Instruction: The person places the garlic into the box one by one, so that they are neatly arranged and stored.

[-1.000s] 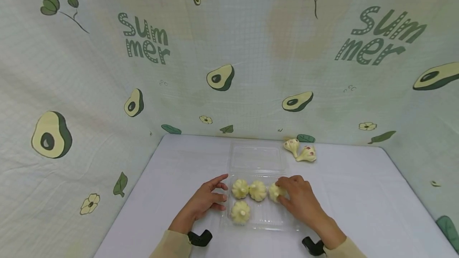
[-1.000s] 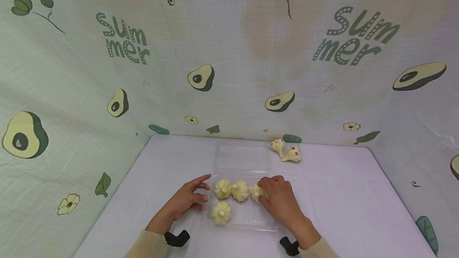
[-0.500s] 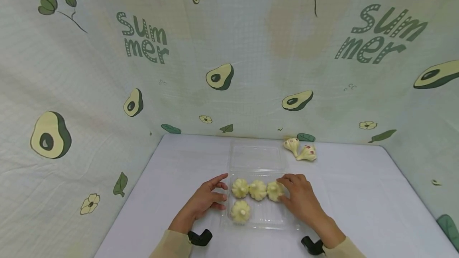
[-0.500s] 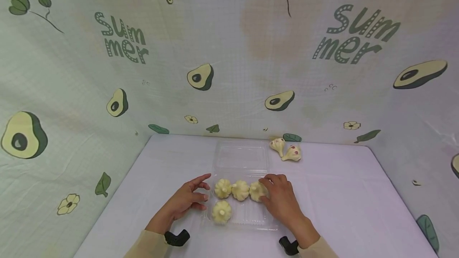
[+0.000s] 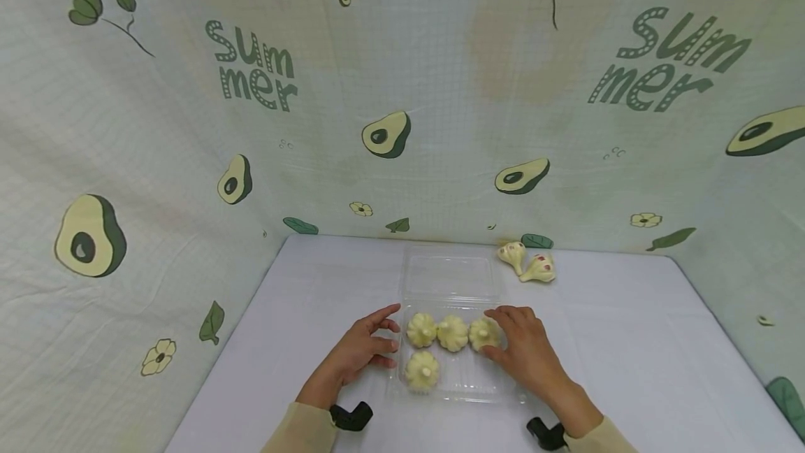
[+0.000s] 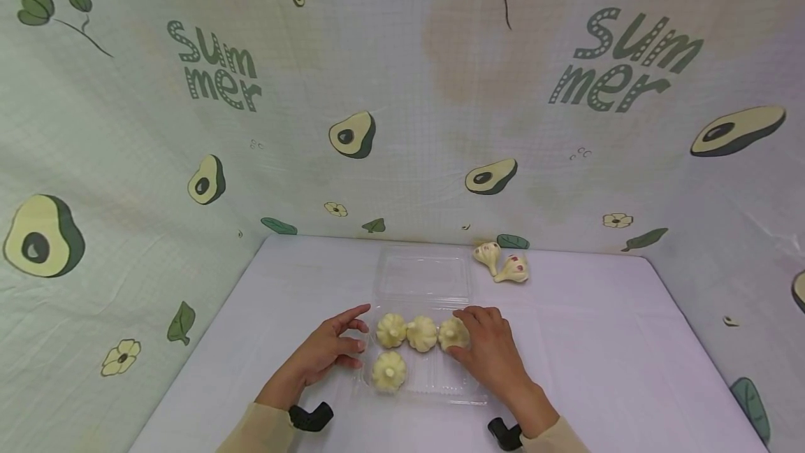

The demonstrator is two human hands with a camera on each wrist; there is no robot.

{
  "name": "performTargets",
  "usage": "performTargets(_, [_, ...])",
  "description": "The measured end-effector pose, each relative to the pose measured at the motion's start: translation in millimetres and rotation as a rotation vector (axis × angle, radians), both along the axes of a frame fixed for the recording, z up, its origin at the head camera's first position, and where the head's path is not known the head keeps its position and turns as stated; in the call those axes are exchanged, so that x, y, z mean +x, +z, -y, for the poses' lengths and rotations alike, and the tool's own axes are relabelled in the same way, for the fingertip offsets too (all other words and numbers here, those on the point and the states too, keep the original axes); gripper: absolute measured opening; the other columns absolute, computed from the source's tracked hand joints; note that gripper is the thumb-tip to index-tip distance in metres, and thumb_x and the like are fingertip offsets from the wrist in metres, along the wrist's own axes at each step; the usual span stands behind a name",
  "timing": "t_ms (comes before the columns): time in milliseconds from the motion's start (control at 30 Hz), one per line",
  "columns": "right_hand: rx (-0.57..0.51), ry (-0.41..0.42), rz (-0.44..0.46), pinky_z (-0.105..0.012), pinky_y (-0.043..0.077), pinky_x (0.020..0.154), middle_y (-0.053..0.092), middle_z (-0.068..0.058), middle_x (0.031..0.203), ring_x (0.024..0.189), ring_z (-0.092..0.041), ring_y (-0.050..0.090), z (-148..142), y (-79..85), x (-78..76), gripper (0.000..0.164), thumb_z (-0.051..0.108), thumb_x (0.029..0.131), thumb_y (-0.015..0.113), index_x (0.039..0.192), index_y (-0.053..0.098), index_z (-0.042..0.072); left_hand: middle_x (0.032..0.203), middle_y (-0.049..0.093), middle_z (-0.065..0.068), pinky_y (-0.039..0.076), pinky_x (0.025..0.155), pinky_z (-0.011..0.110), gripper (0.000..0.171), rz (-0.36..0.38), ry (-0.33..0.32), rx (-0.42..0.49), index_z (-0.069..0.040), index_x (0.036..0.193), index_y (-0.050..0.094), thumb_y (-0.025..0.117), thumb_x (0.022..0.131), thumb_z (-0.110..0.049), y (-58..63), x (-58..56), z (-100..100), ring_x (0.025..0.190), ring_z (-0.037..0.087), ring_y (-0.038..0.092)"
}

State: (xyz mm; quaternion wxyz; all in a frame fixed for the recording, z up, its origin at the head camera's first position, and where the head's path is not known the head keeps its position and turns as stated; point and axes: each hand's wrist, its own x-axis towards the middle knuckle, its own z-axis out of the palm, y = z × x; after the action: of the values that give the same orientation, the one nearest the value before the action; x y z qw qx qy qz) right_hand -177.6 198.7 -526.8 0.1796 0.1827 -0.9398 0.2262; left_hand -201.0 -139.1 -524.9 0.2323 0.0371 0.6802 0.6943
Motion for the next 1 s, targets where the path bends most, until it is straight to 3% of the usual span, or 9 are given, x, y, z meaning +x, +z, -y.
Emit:
performTargets(433, [-0.141,0.029,0.008,-0.057,0.053,0.098,0.065,-0.013,0.131,0.121,-0.034,0.057,-4.5,-1.5,1.9,0.066,0.025,0.075,0.096,0.132,0.067,0.008,0.127,0.052,0.016,0.063,0.067,0.03,0.078,0.007,0.005,0.004,-0.011,0.163,0.04,0.072,0.093,0.005,-1.9,-0.2,1.0,0.078,0.015,0.059])
performTargets(567, [-0.169,0.024,-0.059,-0.045,0.053,0.096,0.066,-0.01,0.129,0.119,-0.029,0.058,-8.2,0.4,-0.7,0.065,0.024,0.075,0.097,0.131,0.067,0.008,0.126,0.053,0.015,0.063,0.067,0.03,0.079,0.008,0.007,0.007,-0.011,0.163,0.041,0.072,0.093,0.005,-2.4,0.1,1.1,0.078,0.016,0.059])
performTargets(733, [-0.209,-0.012,-0.084,-0.025,0.045,0.097,0.067,-0.009,0.127,0.118,-0.027,0.058,-13.6,7.6,-4.2,0.061,0.021,0.078,0.094,0.13,0.067,0.006,0.126,0.053,0.015,0.063,0.066,0.03,0.078,0.008,0.008,0.009,-0.011,0.163,0.041,0.071,0.093,0.006,-2.0,0.0,0.7,0.078,0.016,0.059])
performTargets(800, [-0.223,-0.031,-0.07,-0.027,0.046,0.096,0.066,-0.01,0.127,0.118,-0.027,0.058,-16.0,11.1,-5.2,0.058,0.02,0.081,0.093,0.131,0.067,0.005,0.127,0.053,0.016,0.063,0.066,0.029,0.078,0.008,0.007,0.009,-0.011,0.163,0.041,0.071,0.093,0.006,-1.6,-0.1,0.5,0.079,0.016,0.06])
performTargets(933, [-0.233,-0.063,-0.046,-0.045,0.053,0.091,0.064,-0.012,0.13,0.118,-0.029,0.059,-21.3,17.9,-8.0,0.055,0.019,0.086,0.089,0.134,0.065,0.005,0.127,0.053,0.016,0.063,0.066,0.029,0.078,0.007,0.007,0.011,-0.011,0.163,0.041,0.071,0.093,0.007,-0.7,-0.6,0.2,0.079,0.016,0.059])
performTargets(1000, [-0.233,-0.071,-0.054,-0.047,0.054,0.09,0.064,-0.013,0.131,0.117,-0.029,0.059,-24.3,20.3,-10.4,0.055,0.018,0.087,0.088,0.134,0.064,0.005,0.126,0.053,0.016,0.063,0.066,0.029,0.078,0.006,0.006,0.013,-0.011,0.163,0.041,0.071,0.092,0.006,-0.3,-0.9,0.3,0.079,0.016,0.059])
